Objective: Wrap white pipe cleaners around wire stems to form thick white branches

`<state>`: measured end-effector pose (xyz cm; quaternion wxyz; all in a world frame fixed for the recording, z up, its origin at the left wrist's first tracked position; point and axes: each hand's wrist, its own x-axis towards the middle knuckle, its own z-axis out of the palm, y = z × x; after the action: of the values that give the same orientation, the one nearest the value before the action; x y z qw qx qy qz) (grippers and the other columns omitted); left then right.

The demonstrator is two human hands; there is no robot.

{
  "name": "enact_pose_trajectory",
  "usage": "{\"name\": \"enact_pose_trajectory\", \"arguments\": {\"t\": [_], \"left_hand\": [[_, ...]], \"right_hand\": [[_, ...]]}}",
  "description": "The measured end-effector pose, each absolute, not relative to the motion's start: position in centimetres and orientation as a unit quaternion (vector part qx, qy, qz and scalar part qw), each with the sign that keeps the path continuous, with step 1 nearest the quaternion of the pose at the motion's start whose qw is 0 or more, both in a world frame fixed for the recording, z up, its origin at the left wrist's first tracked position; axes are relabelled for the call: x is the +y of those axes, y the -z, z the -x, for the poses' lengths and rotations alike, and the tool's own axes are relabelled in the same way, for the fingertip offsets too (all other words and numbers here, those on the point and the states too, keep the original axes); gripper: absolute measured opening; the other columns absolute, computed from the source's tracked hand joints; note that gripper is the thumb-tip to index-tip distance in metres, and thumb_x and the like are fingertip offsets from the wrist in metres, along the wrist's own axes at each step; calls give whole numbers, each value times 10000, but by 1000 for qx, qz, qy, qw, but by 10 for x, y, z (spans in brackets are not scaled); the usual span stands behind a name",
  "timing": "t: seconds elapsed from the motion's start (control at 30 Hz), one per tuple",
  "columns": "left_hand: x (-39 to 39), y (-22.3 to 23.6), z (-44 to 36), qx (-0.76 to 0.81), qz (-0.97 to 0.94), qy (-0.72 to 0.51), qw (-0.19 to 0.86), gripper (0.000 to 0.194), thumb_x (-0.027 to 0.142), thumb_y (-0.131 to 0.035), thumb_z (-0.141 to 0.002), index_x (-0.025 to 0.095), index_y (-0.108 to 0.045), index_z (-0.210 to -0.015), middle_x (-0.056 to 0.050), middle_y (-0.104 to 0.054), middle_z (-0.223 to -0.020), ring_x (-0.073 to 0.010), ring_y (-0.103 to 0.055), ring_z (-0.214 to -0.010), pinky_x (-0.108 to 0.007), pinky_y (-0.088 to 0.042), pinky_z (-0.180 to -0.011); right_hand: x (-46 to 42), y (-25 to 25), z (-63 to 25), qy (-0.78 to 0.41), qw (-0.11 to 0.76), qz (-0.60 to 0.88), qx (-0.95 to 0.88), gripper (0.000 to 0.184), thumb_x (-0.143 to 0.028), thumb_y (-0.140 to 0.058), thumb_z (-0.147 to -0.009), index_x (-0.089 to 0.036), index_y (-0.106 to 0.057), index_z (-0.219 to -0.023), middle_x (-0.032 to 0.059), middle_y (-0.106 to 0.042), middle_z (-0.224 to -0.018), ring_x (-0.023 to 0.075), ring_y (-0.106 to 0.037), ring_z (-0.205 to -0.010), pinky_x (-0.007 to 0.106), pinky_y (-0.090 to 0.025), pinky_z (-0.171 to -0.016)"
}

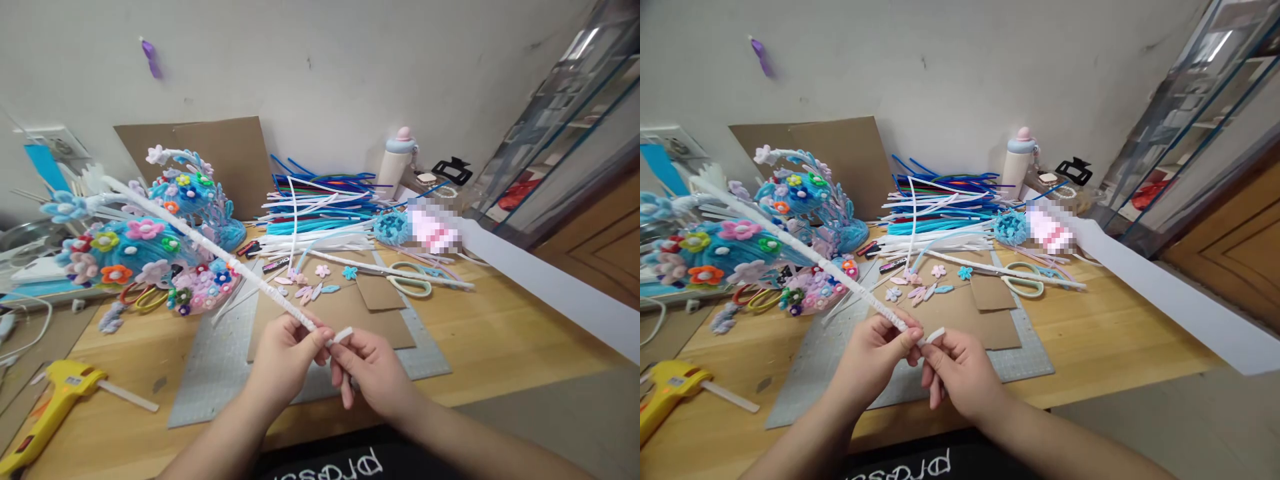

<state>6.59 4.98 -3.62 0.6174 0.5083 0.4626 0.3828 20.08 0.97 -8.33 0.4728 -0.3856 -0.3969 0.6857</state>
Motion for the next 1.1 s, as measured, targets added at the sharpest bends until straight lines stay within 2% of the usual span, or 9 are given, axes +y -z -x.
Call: {"name": "enact_pose_trajectory", "arguments": {"t": [0.1,0.23,0.43,0.53,0.6,0.67,0.87,1.0,1.1], "left_hand": [[50,36,-66,464,-520,-375,611,158,239,-685,-689,129,-571,-687,23,-584,-470,-96,-541,-450,-204,-426,-474],[49,29,-66,435,-522,-376,630,145,238,-670,-693,142,-561,-684,20,-591,-464,-111,-557,-451,-215,-429,-475],[48,21,-68,428,-563,-367,604,123,235,-651,-719,150,-569,-683,23,-574,-478,-112,-546,-452,-219,-421,-474],[50,22,-67,407,-621,-343,575,163,293,-656,-736,157,-631,-823,-16,-628,-652,-127,-570,-538,-241,-439,-518],[52,22,-66,390,-682,-314,533,176,299,-648,-755,171,-665,-875,-47,-651,-779,-156,-596,-674,-266,-458,-613],[52,23,-66,385,-717,-286,505,140,284,-631,-773,165,-684,-826,-60,-657,-799,-180,-591,-759,-283,-453,-682],[48,27,-67,459,-735,-252,431,227,288,-571,-806,161,-615,-624,-18,-617,-606,-151,-531,-594,-247,-379,-566],[45,29,-68,489,-755,-278,337,220,271,-562,-805,176,-588,-609,-8,-604,-604,-149,-528,-588,-240,-345,-552],[44,29,-68,496,-759,-294,302,187,245,-556,-799,183,-564,-623,6,-570,-595,-146,-512,-583,-236,-328,-544]], "right_hand": [[12,84,-201,-772,467,313,-296,303,-409,-570,-849,-119,-562,-760,-17,-591,-508,43,-455,-293,144,-252,-319],[18,81,-207,-896,368,208,-135,183,-279,-539,-829,-115,-548,-748,-65,-484,-400,19,-296,-261,146,-206,-326],[18,80,-217,-951,284,99,-78,164,-242,-524,-863,-135,-509,-740,-92,-424,-396,5,-133,-276,123,-151,-340],[15,79,-219,-948,301,63,-87,164,-237,-544,-868,-137,-511,-742,-101,-404,-384,7,-111,-278,120,-142,-341],[14,78,-220,-942,318,59,-91,149,-238,-572,-856,-142,-516,-757,-107,-400,-381,9,-111,-279,119,-140,-341],[12,77,-220,-937,331,58,-95,162,-257,-600,-850,-140,-525,-767,-107,-406,-388,7,-117,-284,120,-139,-342],[8,77,-210,-862,437,199,-164,238,-338,-662,-813,-135,-544,-776,-106,-426,-430,-1,-144,-308,146,-147,-370],[6,76,-199,-762,517,294,-254,333,-433,-631,-820,-134,-517,-728,-58,-509,-504,8,-304,-348,163,-205,-408],[6,77,-196,-732,519,312,-312,345,-465,-562,-855,-141,-514,-744,-16,-568,-596,50,-454,-432,179,-292,-456]]}}
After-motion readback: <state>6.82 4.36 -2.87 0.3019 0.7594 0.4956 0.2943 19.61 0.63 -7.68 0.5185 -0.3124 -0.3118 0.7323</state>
